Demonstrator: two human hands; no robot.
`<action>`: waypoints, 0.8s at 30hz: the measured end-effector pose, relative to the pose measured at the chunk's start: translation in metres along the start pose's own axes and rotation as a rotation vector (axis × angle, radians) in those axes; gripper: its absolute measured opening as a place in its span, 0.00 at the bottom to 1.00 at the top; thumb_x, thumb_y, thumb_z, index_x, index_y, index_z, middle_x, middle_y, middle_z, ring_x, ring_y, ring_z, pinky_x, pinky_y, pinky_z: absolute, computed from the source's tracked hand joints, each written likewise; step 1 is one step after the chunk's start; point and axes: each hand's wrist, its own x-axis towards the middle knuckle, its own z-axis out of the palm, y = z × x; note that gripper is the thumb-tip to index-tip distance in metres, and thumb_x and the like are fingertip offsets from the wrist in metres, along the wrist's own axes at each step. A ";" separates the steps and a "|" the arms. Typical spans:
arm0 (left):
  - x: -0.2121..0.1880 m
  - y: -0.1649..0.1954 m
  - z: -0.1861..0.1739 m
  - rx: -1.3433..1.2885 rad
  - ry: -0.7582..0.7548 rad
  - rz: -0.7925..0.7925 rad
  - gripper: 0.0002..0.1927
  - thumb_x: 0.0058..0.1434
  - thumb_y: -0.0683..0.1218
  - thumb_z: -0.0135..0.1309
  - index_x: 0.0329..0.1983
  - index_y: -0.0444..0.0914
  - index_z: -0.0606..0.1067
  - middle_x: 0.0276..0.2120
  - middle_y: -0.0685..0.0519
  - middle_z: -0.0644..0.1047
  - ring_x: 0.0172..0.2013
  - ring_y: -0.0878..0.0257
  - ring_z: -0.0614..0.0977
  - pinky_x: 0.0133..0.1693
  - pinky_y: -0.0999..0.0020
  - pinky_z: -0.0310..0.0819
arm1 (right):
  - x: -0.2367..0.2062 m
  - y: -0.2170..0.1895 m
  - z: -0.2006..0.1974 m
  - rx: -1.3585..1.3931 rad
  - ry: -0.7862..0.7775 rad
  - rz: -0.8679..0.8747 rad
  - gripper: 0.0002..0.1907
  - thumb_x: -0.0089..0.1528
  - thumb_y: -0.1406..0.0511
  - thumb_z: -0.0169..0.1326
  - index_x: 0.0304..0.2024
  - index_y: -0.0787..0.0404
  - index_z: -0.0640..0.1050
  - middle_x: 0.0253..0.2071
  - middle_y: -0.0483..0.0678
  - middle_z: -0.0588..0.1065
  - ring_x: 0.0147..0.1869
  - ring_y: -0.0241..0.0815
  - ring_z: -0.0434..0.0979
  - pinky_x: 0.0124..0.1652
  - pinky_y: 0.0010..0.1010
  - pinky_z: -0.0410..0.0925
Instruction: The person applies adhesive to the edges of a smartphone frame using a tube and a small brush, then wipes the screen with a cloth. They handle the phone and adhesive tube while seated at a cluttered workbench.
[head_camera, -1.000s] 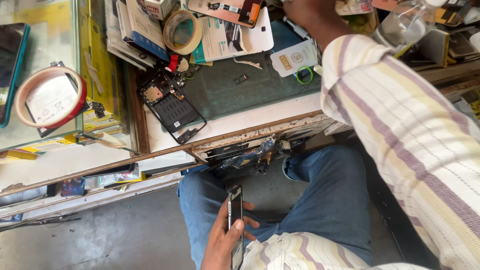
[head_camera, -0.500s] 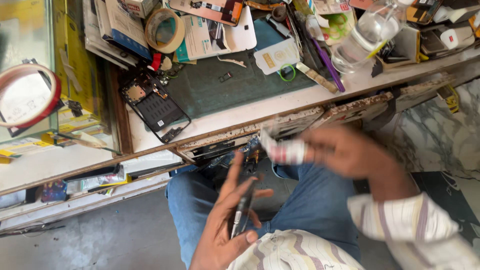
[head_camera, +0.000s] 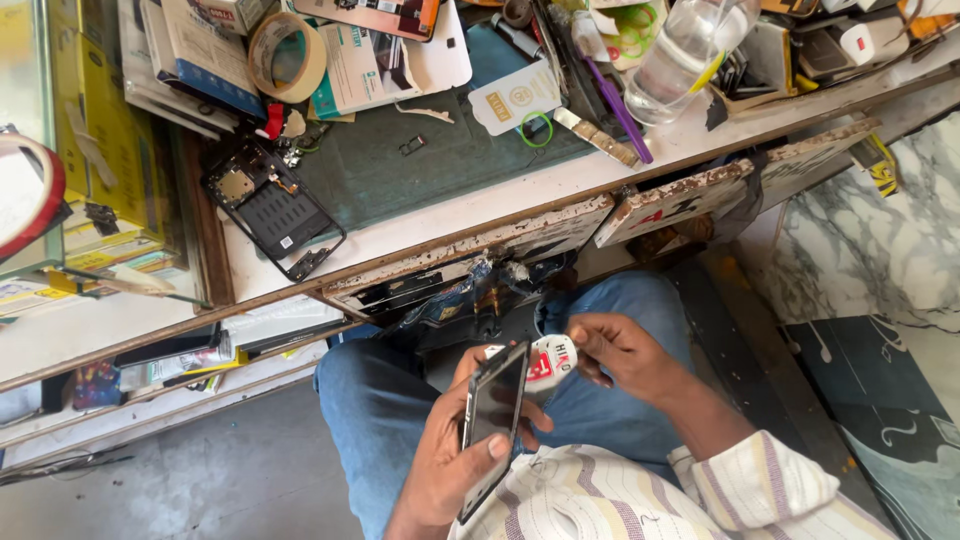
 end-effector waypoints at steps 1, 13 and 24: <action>0.000 0.000 0.001 -0.011 0.014 0.005 0.43 0.55 0.60 0.64 0.63 0.24 0.67 0.52 0.40 0.69 0.46 0.53 0.83 0.44 0.62 0.81 | 0.003 0.000 0.006 0.058 0.037 -0.043 0.19 0.73 0.55 0.48 0.36 0.63 0.73 0.25 0.40 0.67 0.26 0.28 0.64 0.25 0.21 0.61; 0.000 -0.001 -0.003 -0.020 0.037 0.061 0.46 0.56 0.59 0.63 0.67 0.24 0.61 0.57 0.37 0.71 0.47 0.50 0.82 0.43 0.60 0.81 | 0.007 0.040 0.013 -0.157 0.153 0.086 0.35 0.78 0.44 0.35 0.38 0.64 0.78 0.23 0.41 0.68 0.25 0.29 0.65 0.26 0.21 0.59; -0.004 -0.004 -0.007 -0.052 0.083 0.012 0.43 0.56 0.58 0.60 0.65 0.24 0.64 0.44 0.34 0.79 0.46 0.50 0.83 0.44 0.58 0.81 | 0.011 0.005 0.035 0.237 0.215 0.195 0.20 0.65 0.48 0.47 0.40 0.57 0.76 0.24 0.39 0.73 0.24 0.30 0.70 0.23 0.21 0.63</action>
